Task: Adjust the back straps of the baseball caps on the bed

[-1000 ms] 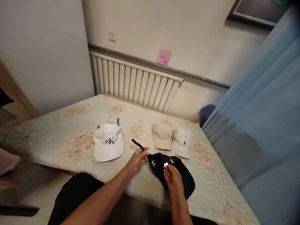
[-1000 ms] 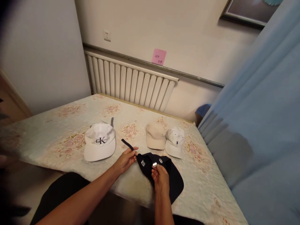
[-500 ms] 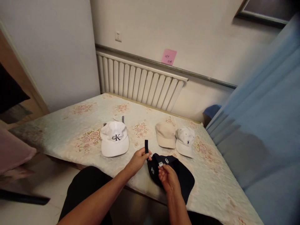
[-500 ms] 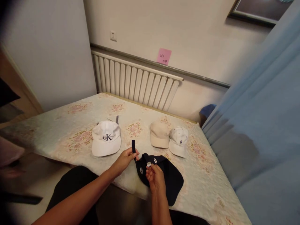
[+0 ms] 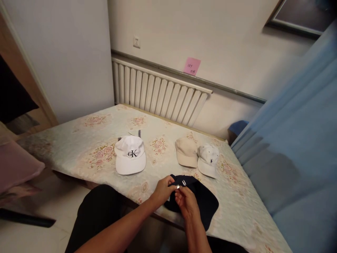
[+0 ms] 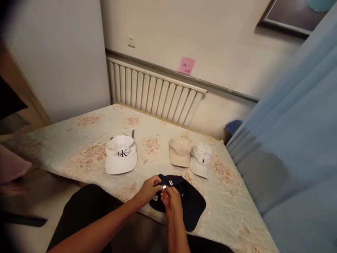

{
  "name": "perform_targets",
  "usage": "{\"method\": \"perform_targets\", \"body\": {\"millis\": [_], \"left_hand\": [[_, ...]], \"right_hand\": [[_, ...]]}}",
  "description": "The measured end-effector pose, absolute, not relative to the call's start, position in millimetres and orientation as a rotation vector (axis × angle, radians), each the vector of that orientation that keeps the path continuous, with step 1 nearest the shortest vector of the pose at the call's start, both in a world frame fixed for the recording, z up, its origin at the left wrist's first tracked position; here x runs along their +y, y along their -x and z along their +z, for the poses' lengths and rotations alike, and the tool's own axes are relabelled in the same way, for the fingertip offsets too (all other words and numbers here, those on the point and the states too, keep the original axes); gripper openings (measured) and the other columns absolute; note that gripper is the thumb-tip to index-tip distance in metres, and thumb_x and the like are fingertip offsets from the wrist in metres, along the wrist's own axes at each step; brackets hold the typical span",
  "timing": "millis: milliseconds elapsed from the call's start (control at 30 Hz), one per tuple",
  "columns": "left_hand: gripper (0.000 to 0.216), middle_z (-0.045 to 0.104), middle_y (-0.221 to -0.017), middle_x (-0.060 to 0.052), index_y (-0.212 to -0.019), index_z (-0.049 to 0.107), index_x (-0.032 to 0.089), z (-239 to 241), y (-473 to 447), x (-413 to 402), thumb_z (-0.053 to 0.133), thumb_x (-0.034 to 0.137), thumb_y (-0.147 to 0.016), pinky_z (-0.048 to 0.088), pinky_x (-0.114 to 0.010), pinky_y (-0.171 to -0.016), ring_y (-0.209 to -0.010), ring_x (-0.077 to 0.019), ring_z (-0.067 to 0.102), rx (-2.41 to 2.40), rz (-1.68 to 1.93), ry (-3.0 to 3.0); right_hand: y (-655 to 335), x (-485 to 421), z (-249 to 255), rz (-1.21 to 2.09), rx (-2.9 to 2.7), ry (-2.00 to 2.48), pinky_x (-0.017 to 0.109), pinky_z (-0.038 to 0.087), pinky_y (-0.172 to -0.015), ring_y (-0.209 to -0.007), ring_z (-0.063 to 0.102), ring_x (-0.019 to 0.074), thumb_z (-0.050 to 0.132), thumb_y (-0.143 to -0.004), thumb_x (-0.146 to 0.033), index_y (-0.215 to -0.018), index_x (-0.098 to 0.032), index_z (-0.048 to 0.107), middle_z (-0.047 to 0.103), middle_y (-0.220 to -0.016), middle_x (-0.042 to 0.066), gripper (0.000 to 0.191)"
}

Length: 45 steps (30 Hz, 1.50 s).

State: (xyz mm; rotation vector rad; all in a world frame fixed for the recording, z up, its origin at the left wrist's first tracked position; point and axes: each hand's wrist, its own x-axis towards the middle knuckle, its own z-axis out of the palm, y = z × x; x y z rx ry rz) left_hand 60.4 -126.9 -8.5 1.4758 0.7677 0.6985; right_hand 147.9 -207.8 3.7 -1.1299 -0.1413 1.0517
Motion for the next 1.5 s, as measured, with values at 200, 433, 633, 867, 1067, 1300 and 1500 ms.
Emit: {"method": "perform_targets", "body": {"millis": [200, 433, 633, 867, 1067, 1300, 1500], "left_hand": [[0.016, 0.051, -0.060, 0.005, -0.072, 0.046, 0.018, -5, -62, -129, 0.058, 0.018, -0.062, 0.030, -0.020, -0.048, -0.051, -0.0076, 0.044, 0.791, 0.579, -1.299], [0.021, 0.050, -0.059, 0.006, -0.071, 0.046, 0.018, 0, -57, -133, 0.063, 0.023, -0.059, 0.030, -0.019, -0.045, -0.049, -0.0064, 0.043, 0.740, 0.540, -1.277], [0.026, 0.051, -0.061, 0.006, -0.073, 0.047, 0.017, 1, -54, -134, 0.066, 0.028, -0.058, 0.029, -0.018, -0.046, -0.051, -0.0061, 0.044, 0.707, 0.531, -1.247], [0.030, 0.055, -0.061, 0.003, -0.073, 0.050, 0.015, -1, -47, -133, 0.053, 0.045, -0.076, 0.030, -0.021, -0.048, -0.046, -0.0054, 0.042, 0.632, 0.588, -1.243], [0.023, 0.055, -0.054, 0.003, -0.084, 0.052, 0.015, 6, -38, -131, 0.051, 0.037, -0.077, 0.036, -0.021, -0.051, -0.046, -0.0081, 0.047, 0.587, 0.549, -1.184], [0.013, 0.061, -0.068, 0.000, -0.080, 0.053, 0.015, 25, -31, -125, 0.051, 0.020, -0.068, 0.037, -0.021, -0.055, -0.053, -0.0078, 0.052, 0.622, 0.597, -1.271], [0.015, 0.048, -0.049, 0.006, -0.075, 0.052, 0.017, 29, -32, -125, 0.049, 0.032, -0.074, 0.028, -0.020, -0.045, -0.041, -0.0067, 0.038, 0.710, 0.519, -1.374]], "right_hand": [[-148, -208, 2, 1.036, -0.162, 1.150, 0.017, 0.044, -0.040, -0.044, 0.056, 0.0091, 0.084, -0.048, -0.041, -0.068, -0.014, 0.061, 0.063, -0.054, 0.001, 0.041], [-153, -212, -5, 1.083, -0.174, 1.139, 0.018, 0.046, -0.042, -0.045, 0.056, 0.0090, 0.085, -0.050, -0.038, -0.065, -0.014, 0.060, 0.063, -0.054, 0.001, 0.038], [-154, -213, -9, 1.125, -0.181, 1.119, 0.017, 0.045, -0.041, -0.043, 0.056, 0.0090, 0.087, -0.047, -0.034, -0.063, -0.013, 0.059, 0.063, -0.052, 0.002, 0.038], [-154, -214, -9, 1.169, -0.147, 1.090, 0.016, 0.043, -0.041, -0.043, 0.055, 0.0081, 0.086, -0.051, -0.029, -0.063, -0.013, 0.059, 0.063, -0.053, 0.002, 0.034], [-155, -215, -6, 1.169, -0.112, 1.055, 0.016, 0.042, -0.041, -0.044, 0.053, 0.0076, 0.084, -0.052, -0.022, -0.062, -0.015, 0.056, 0.062, -0.053, 0.000, 0.031], [-157, -216, -12, 1.171, -0.089, 1.014, 0.017, 0.040, -0.042, -0.044, 0.051, 0.0070, 0.079, -0.051, -0.014, -0.062, -0.017, 0.054, 0.061, -0.053, -0.001, 0.027], [-158, -215, -11, 1.213, -0.090, 0.953, 0.018, 0.036, -0.042, -0.044, 0.046, 0.0065, 0.072, -0.052, -0.011, -0.059, -0.018, 0.053, 0.058, -0.053, 0.000, 0.022]]}}
